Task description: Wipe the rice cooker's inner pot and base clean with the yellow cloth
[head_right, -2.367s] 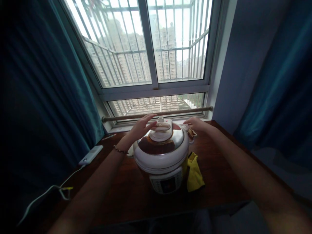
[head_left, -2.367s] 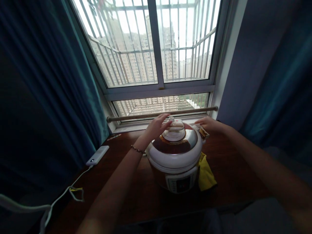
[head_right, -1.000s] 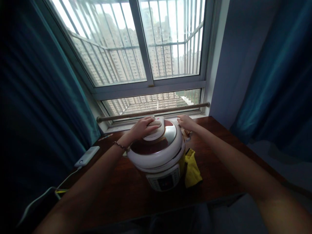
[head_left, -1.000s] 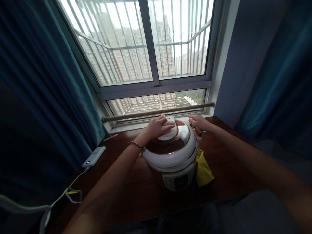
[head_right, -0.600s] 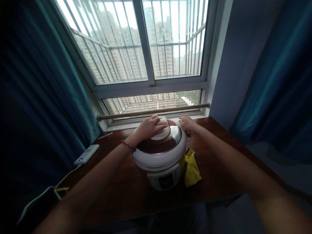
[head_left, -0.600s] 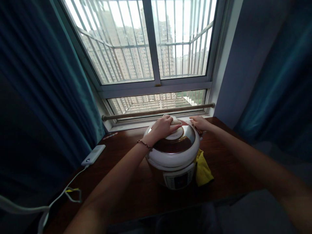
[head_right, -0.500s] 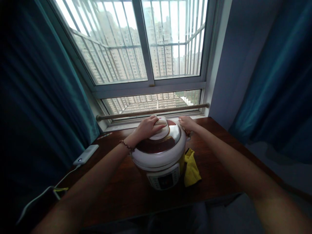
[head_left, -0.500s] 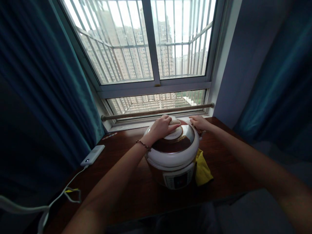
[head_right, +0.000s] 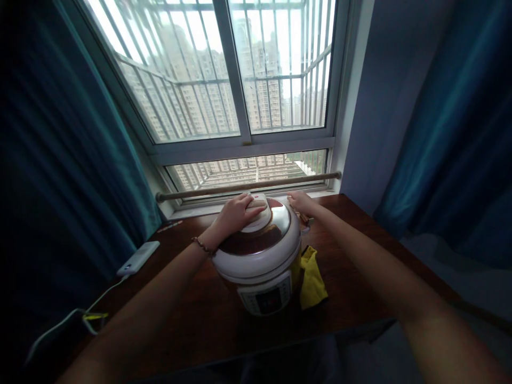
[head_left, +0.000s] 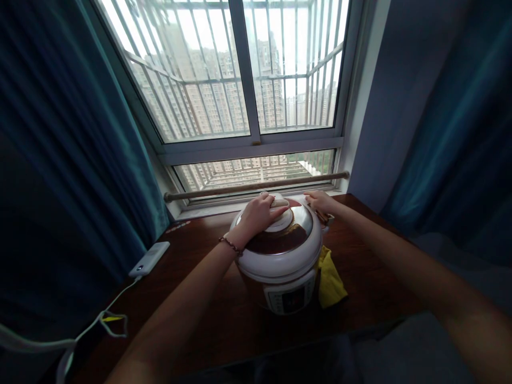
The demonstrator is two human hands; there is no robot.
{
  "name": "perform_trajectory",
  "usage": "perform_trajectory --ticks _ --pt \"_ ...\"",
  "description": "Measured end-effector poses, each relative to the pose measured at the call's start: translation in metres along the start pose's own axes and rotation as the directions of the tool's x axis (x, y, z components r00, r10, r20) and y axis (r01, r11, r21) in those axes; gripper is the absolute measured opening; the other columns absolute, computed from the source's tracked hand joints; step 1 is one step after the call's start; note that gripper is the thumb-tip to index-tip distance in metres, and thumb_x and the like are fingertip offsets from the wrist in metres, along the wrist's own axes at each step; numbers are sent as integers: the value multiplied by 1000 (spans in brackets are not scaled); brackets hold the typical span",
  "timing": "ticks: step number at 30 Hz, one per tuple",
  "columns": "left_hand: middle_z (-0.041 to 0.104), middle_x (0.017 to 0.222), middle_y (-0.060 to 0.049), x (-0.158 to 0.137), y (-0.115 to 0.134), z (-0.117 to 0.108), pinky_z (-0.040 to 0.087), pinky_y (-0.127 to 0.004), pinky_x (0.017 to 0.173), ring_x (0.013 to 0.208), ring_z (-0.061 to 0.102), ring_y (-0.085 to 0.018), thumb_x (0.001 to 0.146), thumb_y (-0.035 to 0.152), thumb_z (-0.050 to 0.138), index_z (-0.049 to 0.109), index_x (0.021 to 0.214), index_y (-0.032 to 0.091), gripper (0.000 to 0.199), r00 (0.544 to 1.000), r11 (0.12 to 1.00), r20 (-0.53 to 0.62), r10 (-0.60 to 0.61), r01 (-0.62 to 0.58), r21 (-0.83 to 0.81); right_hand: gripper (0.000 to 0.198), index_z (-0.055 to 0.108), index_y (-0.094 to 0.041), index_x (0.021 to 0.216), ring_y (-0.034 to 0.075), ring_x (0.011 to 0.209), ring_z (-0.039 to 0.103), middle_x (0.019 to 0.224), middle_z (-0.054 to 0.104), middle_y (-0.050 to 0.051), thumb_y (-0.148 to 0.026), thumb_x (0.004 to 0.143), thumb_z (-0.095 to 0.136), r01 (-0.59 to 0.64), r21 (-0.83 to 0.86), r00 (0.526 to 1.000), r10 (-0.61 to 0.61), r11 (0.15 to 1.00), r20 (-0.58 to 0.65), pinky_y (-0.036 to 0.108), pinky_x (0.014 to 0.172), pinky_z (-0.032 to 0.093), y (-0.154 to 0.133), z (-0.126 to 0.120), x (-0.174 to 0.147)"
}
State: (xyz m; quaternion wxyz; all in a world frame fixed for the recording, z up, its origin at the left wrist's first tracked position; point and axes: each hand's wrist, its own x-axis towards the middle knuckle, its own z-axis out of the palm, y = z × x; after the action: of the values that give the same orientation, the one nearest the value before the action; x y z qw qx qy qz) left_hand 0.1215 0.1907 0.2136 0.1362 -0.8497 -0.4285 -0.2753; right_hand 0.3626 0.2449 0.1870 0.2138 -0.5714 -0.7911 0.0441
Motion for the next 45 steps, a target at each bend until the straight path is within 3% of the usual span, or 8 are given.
perform_trajectory --ticks 4,9,17,20,25,27,36,45 --pt "61 87 -7 4 -5 -2 43 -28 71 79 58 -19 84 57 43 63 87 16 46 996 995 45 71 -67 -78 30 68 -15 92 18 86 60 93 70 8 -22 88 39 -18 -54 1000 19 998 10 22 71 37 -2 -4 -7" --pt "62 96 -7 12 -12 -4 44 -27 76 85 59 -18 84 53 48 63 97 17 42 969 951 103 222 -192 -242 32 66 -13 87 19 81 61 89 69 12 -23 89 37 -45 -104 999 45 994 1 23 67 36 2 -12 -28" --pt "61 112 -7 16 -29 1 43 -29 86 101 57 -22 80 50 55 62 109 19 43 945 911 181 273 -193 -365 30 60 -15 110 19 93 62 100 68 9 -20 89 39 -6 -40 1000 5 999 -22 24 77 41 6 -18 -47" --pt "60 113 -9 10 -20 -2 42 -31 88 103 55 -22 84 50 48 60 110 18 43 951 944 199 239 -179 -276 31 59 -17 113 19 98 61 105 68 9 -19 89 40 21 3 999 -21 1000 -27 25 82 42 6 -17 -40" --pt "62 97 -11 4 10 1 43 -35 80 94 56 -26 81 65 39 62 95 15 57 991 1000 131 -10 11 -3 32 59 -17 115 19 102 61 109 67 9 -21 89 42 31 77 999 -27 997 -45 25 85 43 12 -13 -36" --pt "63 94 -10 3 18 4 43 -34 76 91 56 -26 79 68 40 62 90 17 57 994 997 93 -56 51 57 32 60 -16 114 19 104 60 111 66 9 -21 89 41 20 106 998 -14 994 -59 26 87 43 16 -11 -37" --pt "63 89 -4 4 18 5 41 -31 70 86 56 -22 79 58 48 62 81 22 40 998 994 42 -42 37 98 35 62 -10 109 22 106 59 112 64 14 -22 87 38 -124 272 975 167 954 -143 35 94 42 56 1 -47" --pt "61 88 -11 3 24 9 42 -32 66 84 56 -25 80 64 40 64 87 18 52 996 987 22 -88 84 136 32 66 -15 102 19 94 63 100 69 6 -25 85 41 -86 495 986 144 865 -81 34 86 47 59 24 -55"
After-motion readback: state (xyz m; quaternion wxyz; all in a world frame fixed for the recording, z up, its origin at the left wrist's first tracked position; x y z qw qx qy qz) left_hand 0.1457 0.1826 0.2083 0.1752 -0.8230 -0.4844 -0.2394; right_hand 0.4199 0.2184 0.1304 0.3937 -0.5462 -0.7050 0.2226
